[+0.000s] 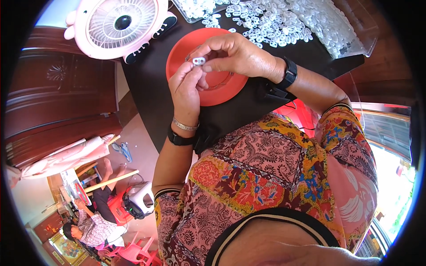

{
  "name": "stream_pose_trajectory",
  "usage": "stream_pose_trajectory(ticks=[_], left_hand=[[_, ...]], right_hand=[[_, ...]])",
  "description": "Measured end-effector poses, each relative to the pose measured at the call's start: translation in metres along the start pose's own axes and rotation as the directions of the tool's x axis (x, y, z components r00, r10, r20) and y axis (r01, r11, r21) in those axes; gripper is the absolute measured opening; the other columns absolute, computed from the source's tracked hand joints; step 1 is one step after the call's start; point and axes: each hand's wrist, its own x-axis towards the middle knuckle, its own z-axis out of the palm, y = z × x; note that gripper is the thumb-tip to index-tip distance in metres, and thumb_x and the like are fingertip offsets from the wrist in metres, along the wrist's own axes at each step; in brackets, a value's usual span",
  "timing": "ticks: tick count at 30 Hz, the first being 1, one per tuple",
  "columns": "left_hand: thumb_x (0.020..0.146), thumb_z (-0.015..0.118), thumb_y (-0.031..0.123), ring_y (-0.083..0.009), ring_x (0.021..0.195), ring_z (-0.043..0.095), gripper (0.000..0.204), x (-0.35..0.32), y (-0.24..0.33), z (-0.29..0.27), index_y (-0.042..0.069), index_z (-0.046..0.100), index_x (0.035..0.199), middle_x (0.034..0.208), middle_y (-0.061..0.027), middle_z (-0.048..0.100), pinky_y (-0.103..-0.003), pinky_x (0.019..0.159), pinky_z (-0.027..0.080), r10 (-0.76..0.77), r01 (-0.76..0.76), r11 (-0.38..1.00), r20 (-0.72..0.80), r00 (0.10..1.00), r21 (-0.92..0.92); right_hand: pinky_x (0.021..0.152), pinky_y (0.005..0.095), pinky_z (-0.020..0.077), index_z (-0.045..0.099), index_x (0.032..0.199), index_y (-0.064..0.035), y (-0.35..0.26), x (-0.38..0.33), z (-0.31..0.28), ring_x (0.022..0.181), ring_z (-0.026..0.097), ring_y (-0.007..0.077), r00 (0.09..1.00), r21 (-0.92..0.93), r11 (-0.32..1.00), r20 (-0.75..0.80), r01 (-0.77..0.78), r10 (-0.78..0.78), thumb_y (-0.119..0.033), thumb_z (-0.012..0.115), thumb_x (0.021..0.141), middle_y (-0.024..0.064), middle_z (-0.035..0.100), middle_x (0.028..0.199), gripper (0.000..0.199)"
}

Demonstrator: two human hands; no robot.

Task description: Assembling small white plastic components by hand.

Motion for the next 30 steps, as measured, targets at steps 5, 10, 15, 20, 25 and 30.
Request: stream_pose_trajectory(ticks=[5, 10, 15, 20, 25, 30], left_hand=[[0.088, 0.047, 0.012, -0.0135, 0.058, 0.052, 0.018, -0.0012, 0.0011, 0.0012, -0.002, 0.057, 0.084, 0.065, -0.0062, 0.054, -0.025, 0.055, 0.039, -0.035, 0.034, 0.998, -0.024, 0.999, -0.049], [0.089, 0.047, 0.015, -0.0153, 0.062, 0.057, 0.023, -0.0007, -0.0008, -0.0027, -0.005, 0.059, 0.092, 0.070, -0.0092, 0.060, -0.025, 0.057, 0.041, -0.049, 0.049, 0.998, 0.001, 0.999, -0.050], [0.089, 0.046, 0.018, -0.0149, 0.061, 0.057, 0.026, -0.0001, 0.0026, -0.0007, -0.004, 0.060, 0.093, 0.071, -0.0089, 0.060, -0.025, 0.057, 0.042, -0.084, 0.085, 0.995, 0.016, 0.996, -0.048], [0.089, 0.045, 0.021, -0.0146, 0.057, 0.055, 0.029, 0.0015, 0.0029, -0.0020, -0.004, 0.061, 0.091, 0.068, -0.0073, 0.058, -0.025, 0.056, 0.042, -0.099, 0.101, 0.995, 0.059, 0.993, -0.019], [0.088, 0.046, 0.020, -0.0142, 0.058, 0.054, 0.027, 0.0012, 0.0000, -0.0030, -0.003, 0.060, 0.088, 0.066, -0.0061, 0.056, -0.025, 0.055, 0.041, -0.075, 0.073, 0.996, -0.033, 0.997, -0.054], [0.089, 0.046, 0.018, -0.0139, 0.059, 0.054, 0.024, 0.0012, 0.0003, -0.0022, -0.003, 0.058, 0.087, 0.066, -0.0058, 0.056, -0.025, 0.057, 0.042, -0.043, 0.043, 0.999, -0.028, 0.999, -0.011]], right_hand=[[0.084, 0.0267, 0.0497, 0.063, 0.109, -0.0041, -0.0023, -0.0033, 0.0004, 0.095, 0.062, 0.0141, 0.999, -0.043, 0.999, 0.032, -0.020, 0.022, -0.001, 0.069, 0.079, 0.0045, 0.064, 0.100, 0.031], [0.084, 0.0278, 0.0499, 0.063, 0.109, -0.0041, -0.0020, -0.0024, -0.0006, 0.096, 0.062, 0.0171, 0.999, -0.146, 0.989, 0.054, 0.005, 0.003, 0.001, 0.069, 0.079, 0.0074, 0.064, 0.104, 0.032], [0.073, 0.0277, 0.0515, 0.064, 0.104, -0.0029, 0.0002, -0.0018, 0.0003, 0.081, 0.065, 0.0155, 0.992, -0.222, 0.967, 0.034, 0.129, -0.124, -0.002, 0.067, 0.079, 0.0077, 0.067, 0.087, 0.024], [0.074, 0.0275, 0.0513, 0.064, 0.103, -0.0031, -0.0069, -0.0011, -0.0012, 0.081, 0.065, 0.0158, 0.991, -0.167, 0.979, 0.091, 0.115, -0.101, -0.002, 0.066, 0.080, 0.0078, 0.067, 0.086, 0.023], [0.075, 0.0260, 0.0508, 0.062, 0.108, -0.0023, -0.0084, -0.0022, 0.0019, 0.084, 0.063, 0.0130, 0.998, -0.136, 0.990, 0.043, 0.041, -0.036, 0.000, 0.063, 0.082, 0.0062, 0.065, 0.090, 0.027], [0.076, 0.0229, 0.0492, 0.060, 0.110, -0.0026, -0.0041, -0.0038, 0.0043, 0.084, 0.059, 0.0069, 0.994, -0.024, 0.994, 0.026, -0.105, 0.106, 0.003, 0.059, 0.084, 0.0011, 0.063, 0.089, 0.027]])
